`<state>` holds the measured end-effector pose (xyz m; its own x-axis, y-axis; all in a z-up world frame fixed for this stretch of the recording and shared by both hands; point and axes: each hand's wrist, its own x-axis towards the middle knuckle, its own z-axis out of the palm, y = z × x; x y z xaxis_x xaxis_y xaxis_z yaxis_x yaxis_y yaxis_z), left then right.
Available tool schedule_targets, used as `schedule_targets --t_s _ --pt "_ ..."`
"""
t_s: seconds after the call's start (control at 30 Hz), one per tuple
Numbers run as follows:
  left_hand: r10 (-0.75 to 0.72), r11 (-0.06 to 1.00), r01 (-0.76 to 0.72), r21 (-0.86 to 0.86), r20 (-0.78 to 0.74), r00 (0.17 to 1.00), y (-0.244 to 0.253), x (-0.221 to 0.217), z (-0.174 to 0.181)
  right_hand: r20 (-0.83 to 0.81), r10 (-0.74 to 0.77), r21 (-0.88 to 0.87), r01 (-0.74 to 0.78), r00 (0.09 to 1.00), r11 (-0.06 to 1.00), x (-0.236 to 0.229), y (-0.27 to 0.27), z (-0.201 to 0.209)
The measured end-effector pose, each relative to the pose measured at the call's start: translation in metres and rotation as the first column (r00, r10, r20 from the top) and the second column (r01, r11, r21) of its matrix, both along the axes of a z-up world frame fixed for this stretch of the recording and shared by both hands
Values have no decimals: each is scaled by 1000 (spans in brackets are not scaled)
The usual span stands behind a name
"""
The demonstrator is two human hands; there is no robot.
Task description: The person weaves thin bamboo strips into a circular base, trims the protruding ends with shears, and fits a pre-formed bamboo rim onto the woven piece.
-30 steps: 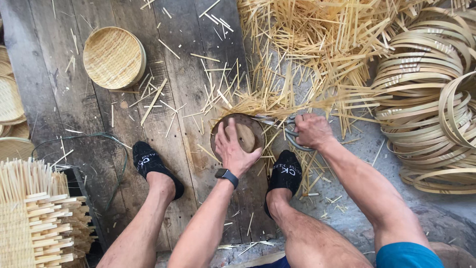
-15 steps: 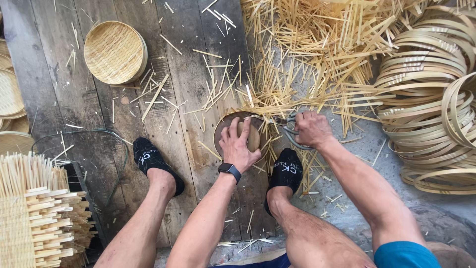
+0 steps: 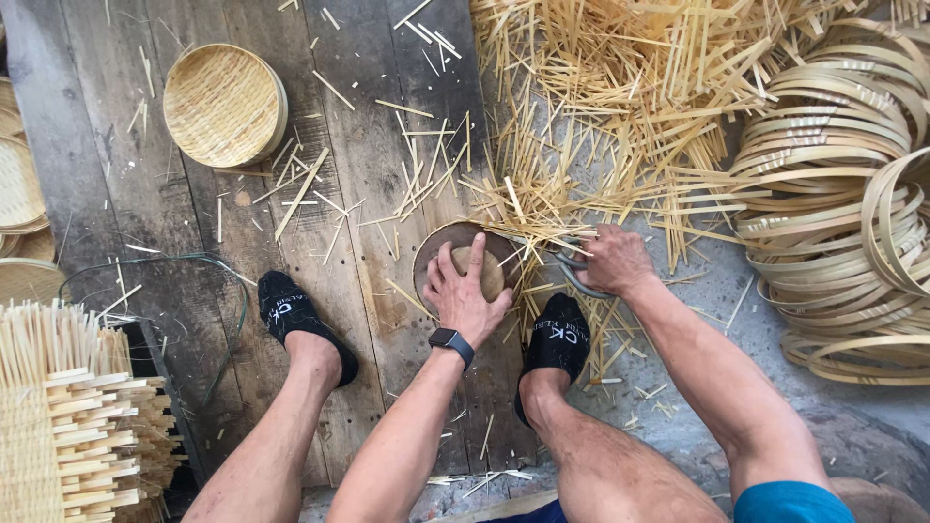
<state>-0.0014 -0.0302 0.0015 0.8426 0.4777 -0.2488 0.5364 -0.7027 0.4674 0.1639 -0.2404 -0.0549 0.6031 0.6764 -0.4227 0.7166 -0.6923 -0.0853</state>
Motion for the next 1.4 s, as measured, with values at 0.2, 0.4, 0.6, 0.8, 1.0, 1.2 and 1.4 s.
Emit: schedule_targets --t_s 0.2,0.4,0.6,0.8,1.0,1.2,1.4 --pt "-125 991 124 -52 -22 992 8 1 0 354 55 204 -134 934 970 -8 42 10" --pt "-385 921 379 -89 -66 920 33 0 7 -18 54 13 -54 998 998 8 4 -10" --pt "-450 892 443 -86 -105 887 35 2 12 29 28 116 -31 999 993 3 30 13" --pt "-586 808 575 -127 -83 806 41 2 11 -117 8 -19 -10 993 1000 8 40 8" --pt "-525 825 528 -201 75 848 47 -4 -9 -111 -389 -115 377 915 919 15 -2 10" --pt "253 950 -259 -172 -60 966 74 9 -70 52 -387 -69 390 920 918 -1 -15 -33" --pt "249 946 -261 -194 -81 965 64 33 -86 -792 -363 219 783 492 583 -58 48 -36"
